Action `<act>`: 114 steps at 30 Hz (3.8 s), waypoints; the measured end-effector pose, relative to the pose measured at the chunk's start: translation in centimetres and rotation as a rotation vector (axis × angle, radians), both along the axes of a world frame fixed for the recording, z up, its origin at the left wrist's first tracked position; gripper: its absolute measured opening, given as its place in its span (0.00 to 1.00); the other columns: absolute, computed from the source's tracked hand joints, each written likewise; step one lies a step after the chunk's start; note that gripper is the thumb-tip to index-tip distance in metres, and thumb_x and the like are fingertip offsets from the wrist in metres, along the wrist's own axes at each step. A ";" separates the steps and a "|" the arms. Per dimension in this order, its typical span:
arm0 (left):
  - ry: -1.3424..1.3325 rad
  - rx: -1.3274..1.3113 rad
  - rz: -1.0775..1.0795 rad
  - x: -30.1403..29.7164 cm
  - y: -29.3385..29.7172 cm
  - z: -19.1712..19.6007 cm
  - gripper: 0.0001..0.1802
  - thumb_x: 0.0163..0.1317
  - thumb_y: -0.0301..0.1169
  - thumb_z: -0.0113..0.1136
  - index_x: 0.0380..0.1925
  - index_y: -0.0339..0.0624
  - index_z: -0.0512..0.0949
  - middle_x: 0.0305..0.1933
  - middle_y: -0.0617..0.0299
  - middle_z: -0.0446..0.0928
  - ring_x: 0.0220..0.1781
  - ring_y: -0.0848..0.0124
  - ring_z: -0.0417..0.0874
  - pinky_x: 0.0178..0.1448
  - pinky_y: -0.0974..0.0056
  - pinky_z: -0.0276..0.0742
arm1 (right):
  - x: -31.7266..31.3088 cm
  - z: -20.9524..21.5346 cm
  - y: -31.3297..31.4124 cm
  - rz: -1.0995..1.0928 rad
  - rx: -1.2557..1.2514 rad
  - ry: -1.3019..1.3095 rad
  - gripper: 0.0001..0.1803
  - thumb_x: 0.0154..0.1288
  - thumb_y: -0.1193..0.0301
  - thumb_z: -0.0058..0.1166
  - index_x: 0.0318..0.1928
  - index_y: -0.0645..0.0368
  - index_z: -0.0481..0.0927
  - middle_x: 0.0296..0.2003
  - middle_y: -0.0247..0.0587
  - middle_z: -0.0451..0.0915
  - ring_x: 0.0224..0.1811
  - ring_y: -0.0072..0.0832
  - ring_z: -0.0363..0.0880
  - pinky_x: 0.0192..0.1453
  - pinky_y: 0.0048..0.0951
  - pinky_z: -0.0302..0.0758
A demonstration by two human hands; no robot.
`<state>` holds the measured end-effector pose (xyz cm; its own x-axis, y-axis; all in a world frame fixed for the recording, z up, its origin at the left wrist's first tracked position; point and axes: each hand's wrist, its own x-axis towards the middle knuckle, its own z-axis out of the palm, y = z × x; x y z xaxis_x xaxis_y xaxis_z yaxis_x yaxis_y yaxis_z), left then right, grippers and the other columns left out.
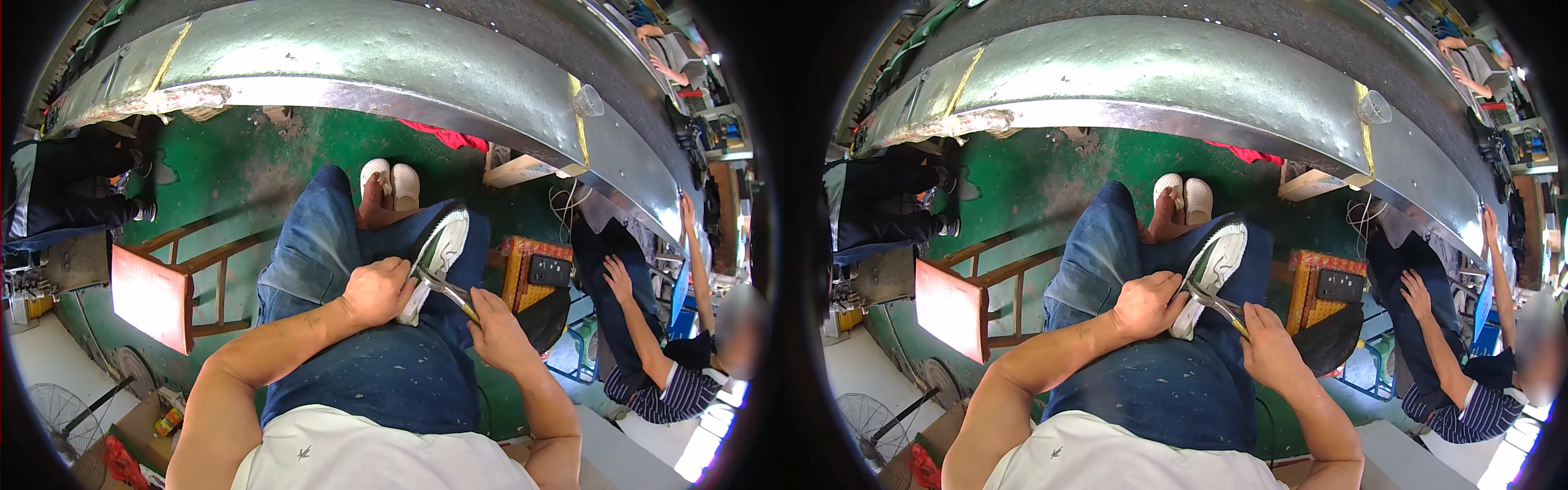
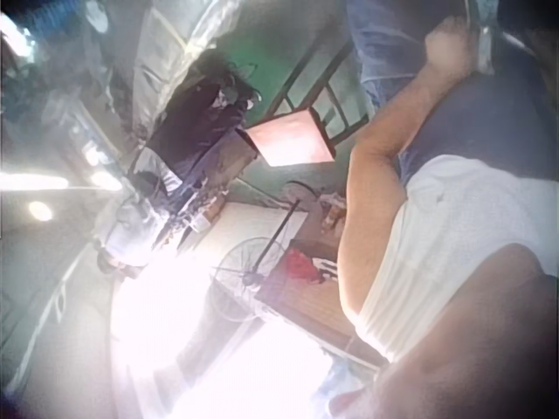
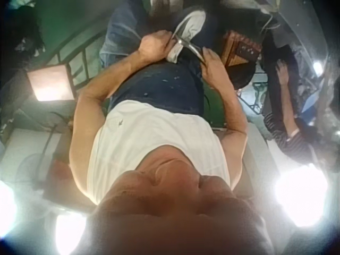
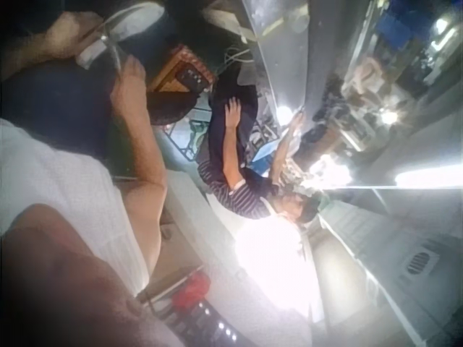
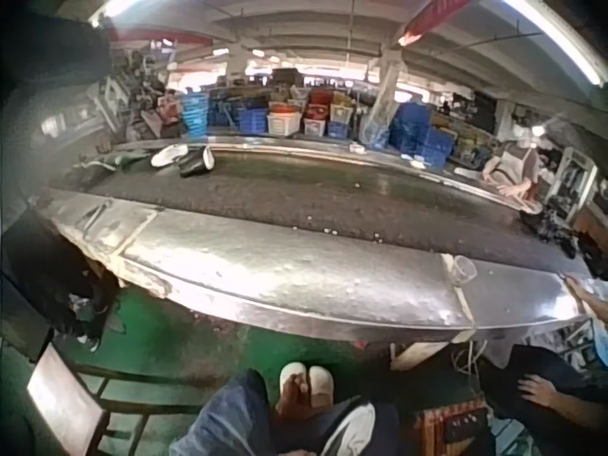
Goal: Trimming or pulling excess material from shoe soles using pliers on a production line.
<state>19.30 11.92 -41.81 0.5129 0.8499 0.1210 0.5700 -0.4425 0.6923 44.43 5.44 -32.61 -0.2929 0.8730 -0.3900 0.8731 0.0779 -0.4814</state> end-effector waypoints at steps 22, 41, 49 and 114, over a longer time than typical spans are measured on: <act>-0.160 0.134 -0.089 0.7 -0.3 -1.2 0.06 0.57 0.23 0.65 0.36 0.36 0.82 0.31 0.54 0.78 0.30 0.56 0.84 0.34 0.57 0.81 | -1.4 3.3 9.1 0.193 -0.545 -0.225 0.19 0.68 0.65 0.58 0.47 0.73 0.78 0.39 0.63 0.84 0.46 0.55 0.85 0.52 0.52 0.79; -0.820 -1.007 0.263 0.1 -0.7 -7.8 0.39 0.83 0.53 0.28 0.77 0.29 0.51 0.76 0.45 0.63 0.80 0.61 0.59 0.81 0.61 0.53 | -3.5 -2.3 7.6 0.106 -0.443 -0.091 0.20 0.75 0.59 0.53 0.41 0.67 0.81 0.37 0.63 0.84 0.42 0.60 0.83 0.49 0.53 0.79; -0.920 -0.959 0.178 0.3 -0.5 -5.9 0.49 0.76 0.54 0.52 0.79 0.31 0.42 0.79 0.47 0.57 0.81 0.60 0.55 0.82 0.59 0.51 | -5.3 -6.1 1.3 -0.306 -0.311 0.171 0.21 0.72 0.55 0.56 0.39 0.64 0.79 0.35 0.61 0.83 0.43 0.60 0.82 0.48 0.54 0.76; -0.542 -1.240 0.262 1.2 4.6 -2.4 0.49 0.63 0.40 0.72 0.74 0.27 0.55 0.70 0.44 0.70 0.70 0.59 0.74 0.75 0.58 0.68 | 1.5 -4.4 3.6 -0.348 -0.528 0.424 0.21 0.77 0.57 0.51 0.39 0.66 0.79 0.27 0.40 0.82 0.27 0.24 0.80 0.34 0.33 0.77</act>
<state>20.54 16.51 -44.23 0.4550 0.6108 -0.6480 0.0750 0.6988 0.7114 45.96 9.02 -37.06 -0.2530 0.6711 -0.6969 0.5370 -0.5018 -0.6781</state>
